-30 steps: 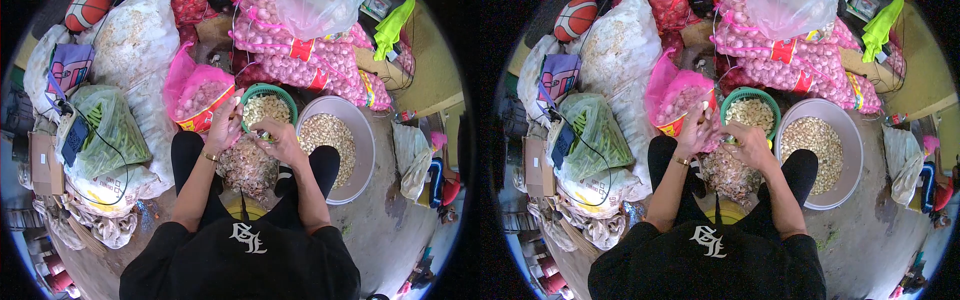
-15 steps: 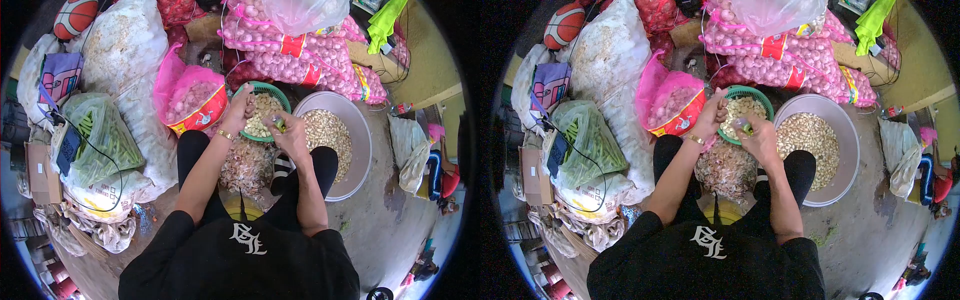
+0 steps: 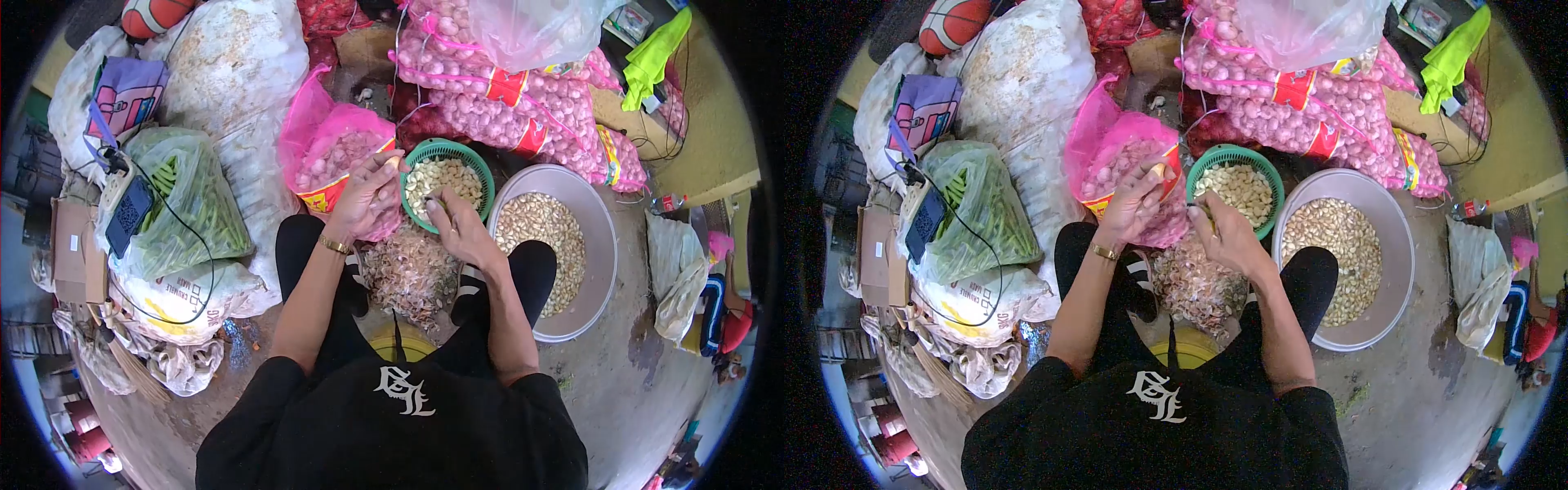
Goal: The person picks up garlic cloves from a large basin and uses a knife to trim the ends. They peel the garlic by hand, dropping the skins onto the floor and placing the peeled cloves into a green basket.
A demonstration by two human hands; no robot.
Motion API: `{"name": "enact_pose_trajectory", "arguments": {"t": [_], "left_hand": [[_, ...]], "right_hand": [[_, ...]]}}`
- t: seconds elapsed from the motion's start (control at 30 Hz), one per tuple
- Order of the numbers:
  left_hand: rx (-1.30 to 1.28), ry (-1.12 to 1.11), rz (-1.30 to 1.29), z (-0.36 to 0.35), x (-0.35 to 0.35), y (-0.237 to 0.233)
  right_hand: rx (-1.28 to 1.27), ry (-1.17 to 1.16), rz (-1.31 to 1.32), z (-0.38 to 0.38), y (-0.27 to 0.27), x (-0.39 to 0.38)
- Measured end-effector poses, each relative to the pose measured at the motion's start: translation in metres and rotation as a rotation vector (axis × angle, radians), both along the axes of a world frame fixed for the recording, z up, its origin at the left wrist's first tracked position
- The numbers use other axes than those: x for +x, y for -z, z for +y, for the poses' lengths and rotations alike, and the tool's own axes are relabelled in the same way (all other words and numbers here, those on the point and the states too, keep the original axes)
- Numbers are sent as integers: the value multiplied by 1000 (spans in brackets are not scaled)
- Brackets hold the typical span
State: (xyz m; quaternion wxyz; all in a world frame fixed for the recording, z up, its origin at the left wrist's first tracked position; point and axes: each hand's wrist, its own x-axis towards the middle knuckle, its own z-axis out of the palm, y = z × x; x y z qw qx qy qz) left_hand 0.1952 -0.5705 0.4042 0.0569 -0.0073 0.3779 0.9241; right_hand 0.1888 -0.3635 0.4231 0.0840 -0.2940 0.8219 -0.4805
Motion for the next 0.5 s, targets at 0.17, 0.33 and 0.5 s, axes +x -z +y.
{"name": "enact_pose_trajectory", "arguments": {"t": [0.17, 0.33, 0.5], "left_hand": [[60, 36, 4, -10, 19, -3], [30, -19, -89, -9, 25, -4], [143, 60, -136, 1, 19, 9]], "right_hand": [[-194, -28, -11, -12, 10, -5], [-315, 49, -53, -21, 15, -1], [-127, 141, 61, -22, 13, 1]]}}
